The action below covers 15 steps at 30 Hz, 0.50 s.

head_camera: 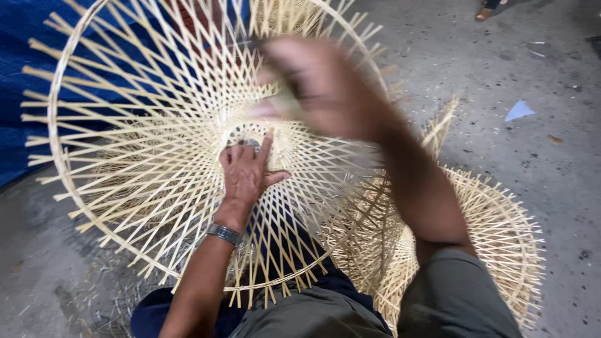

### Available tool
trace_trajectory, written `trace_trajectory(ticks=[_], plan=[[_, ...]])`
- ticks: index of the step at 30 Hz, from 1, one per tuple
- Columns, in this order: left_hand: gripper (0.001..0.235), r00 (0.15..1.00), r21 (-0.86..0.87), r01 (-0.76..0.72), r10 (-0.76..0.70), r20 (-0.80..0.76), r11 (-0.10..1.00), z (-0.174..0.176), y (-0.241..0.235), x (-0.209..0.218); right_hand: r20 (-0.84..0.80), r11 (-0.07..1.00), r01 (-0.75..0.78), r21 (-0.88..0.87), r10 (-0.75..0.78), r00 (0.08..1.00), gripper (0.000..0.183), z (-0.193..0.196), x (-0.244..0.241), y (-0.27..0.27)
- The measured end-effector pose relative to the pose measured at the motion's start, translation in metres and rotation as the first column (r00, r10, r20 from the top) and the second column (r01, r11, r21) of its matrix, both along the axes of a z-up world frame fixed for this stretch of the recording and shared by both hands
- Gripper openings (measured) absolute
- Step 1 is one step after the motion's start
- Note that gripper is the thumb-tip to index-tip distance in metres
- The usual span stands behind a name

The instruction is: The person trims the protruding bamboo strips along the rim of a large woven basket using shears. The person holds the basket steady with one hand and cuts the excess material with the other, working around the circumference.

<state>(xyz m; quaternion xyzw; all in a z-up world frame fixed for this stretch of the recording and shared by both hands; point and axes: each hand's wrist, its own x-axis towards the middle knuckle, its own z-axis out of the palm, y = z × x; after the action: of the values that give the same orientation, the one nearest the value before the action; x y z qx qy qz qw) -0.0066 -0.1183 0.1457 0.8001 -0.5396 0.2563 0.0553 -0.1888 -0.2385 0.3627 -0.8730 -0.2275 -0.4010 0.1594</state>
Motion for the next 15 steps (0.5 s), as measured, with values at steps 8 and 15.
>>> trace_trajectory(ticks=[8, 15], plan=[[0.100, 1.000, -0.044, 0.027, -0.028, -0.010, 0.999, 0.014, -0.006, 0.010, -0.423, 0.382, 0.714, 0.586, -0.608, 0.672, 0.012, -0.094, -0.162, -0.135], [0.095, 0.996, -0.052, 0.094, -0.093, 0.006, 0.994, 0.025, -0.014, 0.007, -0.582, -0.054, 0.684, 0.728, -0.577, 0.574, 0.035, -0.231, -0.158, -0.175]])
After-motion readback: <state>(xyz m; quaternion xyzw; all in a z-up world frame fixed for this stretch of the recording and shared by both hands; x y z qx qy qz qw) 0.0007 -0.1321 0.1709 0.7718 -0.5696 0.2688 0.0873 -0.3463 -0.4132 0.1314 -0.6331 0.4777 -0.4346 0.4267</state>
